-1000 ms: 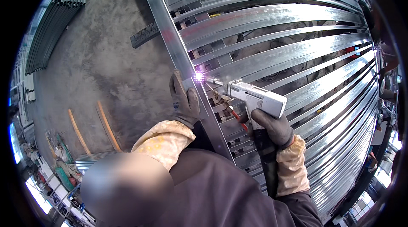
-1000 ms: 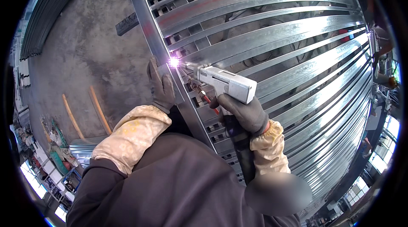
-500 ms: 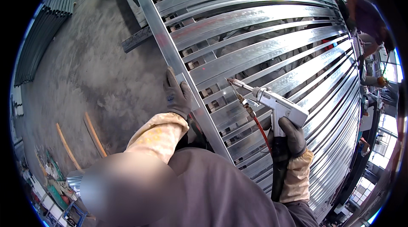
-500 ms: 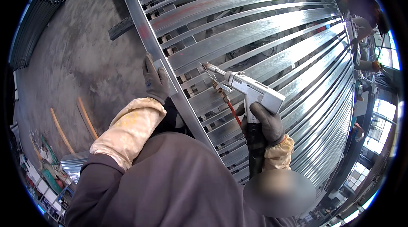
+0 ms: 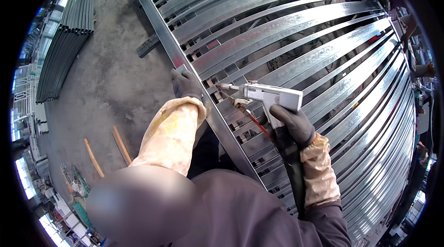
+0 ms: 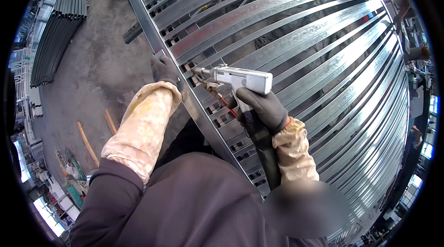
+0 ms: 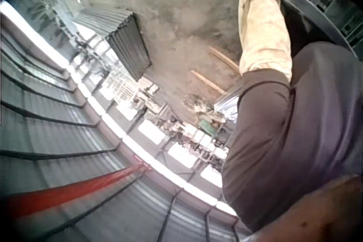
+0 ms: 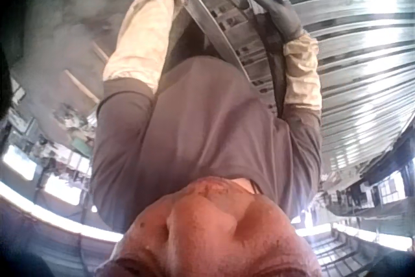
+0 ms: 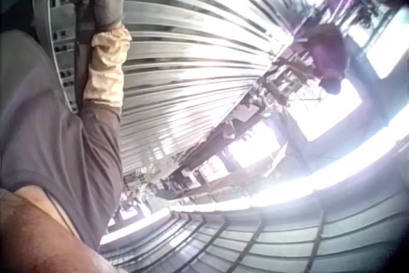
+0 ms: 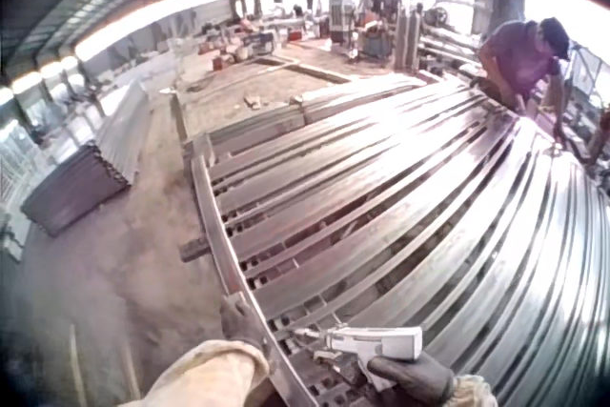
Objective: The person uses a handheld welding tool to join metal bars on a large metal frame structure. They systematically move the welding torch along the seams where the bars intersect, creating bright sparks and fusing the metal components together.
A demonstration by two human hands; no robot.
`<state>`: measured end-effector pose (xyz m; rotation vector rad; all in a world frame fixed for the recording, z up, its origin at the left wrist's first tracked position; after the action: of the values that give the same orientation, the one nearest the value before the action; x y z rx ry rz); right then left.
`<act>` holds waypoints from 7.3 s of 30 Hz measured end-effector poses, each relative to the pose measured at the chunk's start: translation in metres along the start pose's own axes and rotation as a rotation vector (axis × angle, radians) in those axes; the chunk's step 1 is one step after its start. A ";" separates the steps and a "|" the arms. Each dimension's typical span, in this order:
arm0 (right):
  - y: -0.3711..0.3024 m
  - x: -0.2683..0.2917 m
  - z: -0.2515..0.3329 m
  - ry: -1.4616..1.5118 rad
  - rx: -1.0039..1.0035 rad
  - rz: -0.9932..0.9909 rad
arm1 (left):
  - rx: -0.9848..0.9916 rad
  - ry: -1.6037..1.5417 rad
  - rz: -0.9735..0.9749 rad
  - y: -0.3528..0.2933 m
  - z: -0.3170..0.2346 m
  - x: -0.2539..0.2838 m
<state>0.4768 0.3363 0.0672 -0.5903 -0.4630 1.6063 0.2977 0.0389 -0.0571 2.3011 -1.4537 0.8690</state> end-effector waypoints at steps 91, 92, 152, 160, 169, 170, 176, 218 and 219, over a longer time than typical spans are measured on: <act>-0.026 0.027 -0.050 0.007 -0.117 0.059 | 0.004 0.037 -0.036 -0.004 -0.010 0.003; -0.027 0.026 -0.052 0.002 -0.110 0.065 | 0.008 0.038 -0.046 -0.001 -0.004 0.001; -0.016 0.020 -0.058 0.147 -0.024 0.139 | -0.233 0.371 0.385 -0.175 -0.042 0.020; 0.002 0.013 -0.062 0.143 -0.012 0.158 | -0.282 0.276 0.383 -0.172 -0.031 0.018; 0.006 0.006 -0.068 0.123 -0.047 0.189 | -0.241 0.258 0.387 -0.172 -0.032 0.018; 0.007 0.005 -0.068 0.119 -0.039 0.193 | -0.243 0.241 0.384 -0.172 -0.031 0.019; 0.003 0.003 -0.061 0.070 -0.036 0.179 | -0.242 0.236 0.384 -0.173 -0.035 0.019; -0.010 -0.006 -0.044 -0.069 -0.004 0.197 | -0.225 0.305 0.359 -0.170 -0.029 0.018; -0.009 -0.006 -0.045 -0.073 -0.001 0.198 | -0.227 0.300 0.360 -0.170 -0.029 0.018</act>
<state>0.5122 0.3294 0.0386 -0.5942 -0.4707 1.8211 0.4444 0.1179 -0.0104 1.6912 -1.7483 1.0298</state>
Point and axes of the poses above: each hand's wrist, its own y-axis towards the middle knuckle, its own x-axis out of the back of the hand, z = x × y, the point moved 9 cm from there along y, towards the middle knuckle, and after that the axes turned 13 degrees about -y, right-handed, at the moved point
